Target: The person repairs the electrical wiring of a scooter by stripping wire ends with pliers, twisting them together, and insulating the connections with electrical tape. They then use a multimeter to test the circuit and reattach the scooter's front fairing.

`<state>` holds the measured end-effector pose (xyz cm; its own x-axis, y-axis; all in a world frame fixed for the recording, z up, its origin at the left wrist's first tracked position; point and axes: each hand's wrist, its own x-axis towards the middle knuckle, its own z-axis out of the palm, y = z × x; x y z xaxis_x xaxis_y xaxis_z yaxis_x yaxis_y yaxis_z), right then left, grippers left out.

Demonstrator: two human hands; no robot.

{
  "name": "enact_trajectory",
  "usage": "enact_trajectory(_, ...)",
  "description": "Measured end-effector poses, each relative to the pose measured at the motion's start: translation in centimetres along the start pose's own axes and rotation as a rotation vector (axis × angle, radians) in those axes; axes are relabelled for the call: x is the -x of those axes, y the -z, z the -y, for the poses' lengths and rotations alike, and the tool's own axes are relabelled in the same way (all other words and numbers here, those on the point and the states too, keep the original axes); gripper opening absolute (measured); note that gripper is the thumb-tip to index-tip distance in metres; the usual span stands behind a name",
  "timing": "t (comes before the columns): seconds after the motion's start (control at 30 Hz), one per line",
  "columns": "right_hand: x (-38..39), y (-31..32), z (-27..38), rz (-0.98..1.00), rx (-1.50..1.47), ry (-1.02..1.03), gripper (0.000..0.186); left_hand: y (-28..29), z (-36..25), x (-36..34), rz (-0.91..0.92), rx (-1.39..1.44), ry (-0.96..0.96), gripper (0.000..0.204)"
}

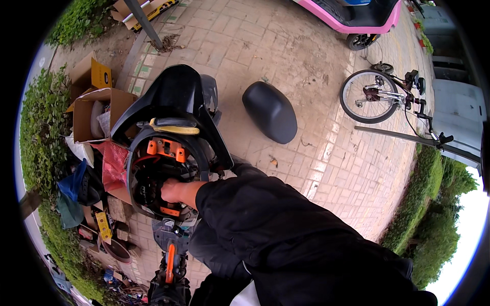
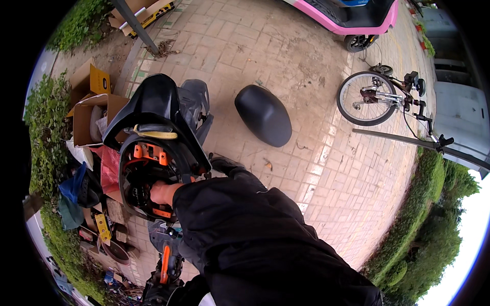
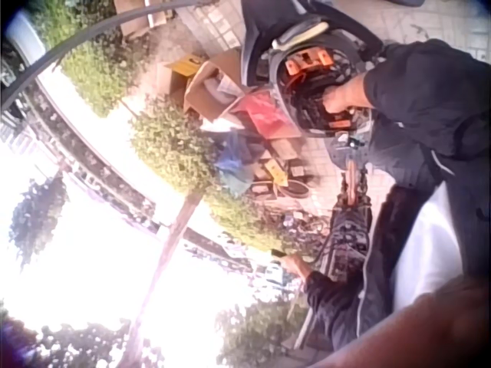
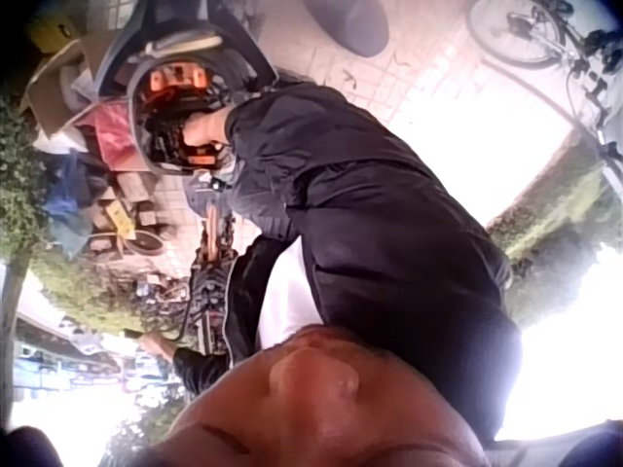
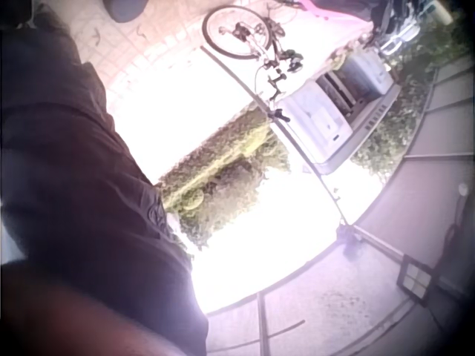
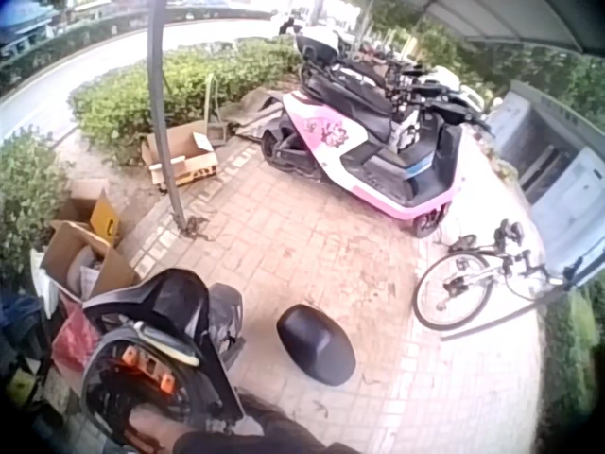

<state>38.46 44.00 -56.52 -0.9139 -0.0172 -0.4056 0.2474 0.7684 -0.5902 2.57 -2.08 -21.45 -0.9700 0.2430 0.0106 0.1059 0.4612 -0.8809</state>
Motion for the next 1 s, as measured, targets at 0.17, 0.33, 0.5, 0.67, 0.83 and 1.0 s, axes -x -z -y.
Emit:
enact_trajectory(0.17,-0.2,0.1,0.3,-0.029,-0.009,-0.007,0.024,0.0,0.6,-0.3,-0.020,0.057,0.018,0.031)
enact_trajectory(0.33,-0.2,-0.1,0.2,-0.019,0.014,0.001,0.024,0.7,0.2,0.3,-0.006,0.112,0.033,0.034)
enact_trajectory(0.5,-0.2,-0.1,0.1,-0.024,0.008,0.013,0.024,1.6,0.0,0.7,0.029,0.145,0.056,0.039)
enact_trajectory(0.67,-0.1,-0.1,0.1,-0.027,0.002,0.009,0.023,2.1,-0.4,0.8,0.048,0.146,0.085,0.041)
enact_trajectory(0.83,-0.4,0.3,0.5,-0.026,0.003,0.026,0.023,0.5,1.2,-0.6,0.083,0.078,0.063,0.048)
enact_trajectory(1.0,0.0,-0.1,-0.1,-0.018,0.018,0.020,0.023,0.6,0.6,-0.3,0.018,0.062,-0.054,0.046)
